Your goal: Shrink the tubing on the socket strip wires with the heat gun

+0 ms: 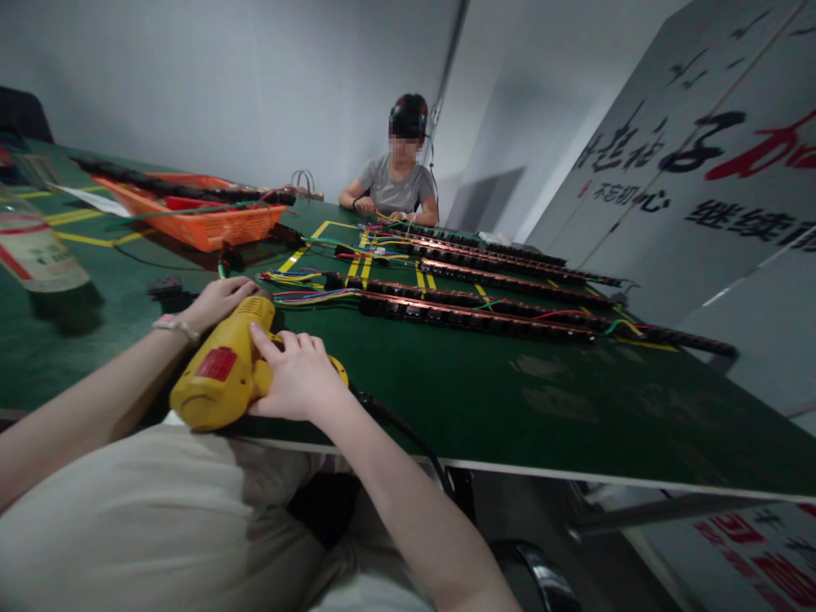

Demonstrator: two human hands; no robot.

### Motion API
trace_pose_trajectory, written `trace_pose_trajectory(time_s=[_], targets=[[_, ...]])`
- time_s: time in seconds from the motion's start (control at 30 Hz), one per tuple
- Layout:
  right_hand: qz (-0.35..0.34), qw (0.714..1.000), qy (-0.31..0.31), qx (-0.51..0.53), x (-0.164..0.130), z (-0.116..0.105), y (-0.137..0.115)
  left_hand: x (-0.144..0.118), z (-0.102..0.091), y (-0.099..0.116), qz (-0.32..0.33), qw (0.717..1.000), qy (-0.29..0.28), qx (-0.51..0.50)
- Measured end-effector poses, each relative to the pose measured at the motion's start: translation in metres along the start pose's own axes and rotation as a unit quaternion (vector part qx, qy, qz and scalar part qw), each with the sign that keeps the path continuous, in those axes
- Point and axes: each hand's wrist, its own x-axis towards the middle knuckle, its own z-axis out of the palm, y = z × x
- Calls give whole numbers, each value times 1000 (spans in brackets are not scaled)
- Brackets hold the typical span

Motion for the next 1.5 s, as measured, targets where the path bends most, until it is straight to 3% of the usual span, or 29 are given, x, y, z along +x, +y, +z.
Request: trace_pose_trajectory(time_s=[0.33, 0.67, 0.93, 1.23, 1.5], targets=[[-25, 999, -19, 31, -18, -15, 35, -3, 0, 1, -19, 1000, 0, -14], [24, 999, -24, 31, -49, -35, 69, -2, 0, 2, -33, 997, 0, -69], [77, 997, -13, 19, -69, -46, 94, -3, -2, 2, -23, 998, -12, -51], [78, 997, 0, 0, -78, -47, 94, -8, 5, 14, 38, 993, -101, 47], [59, 998, 22, -14, -80, -43, 93, -2, 23, 15, 65, 991, -34, 112]])
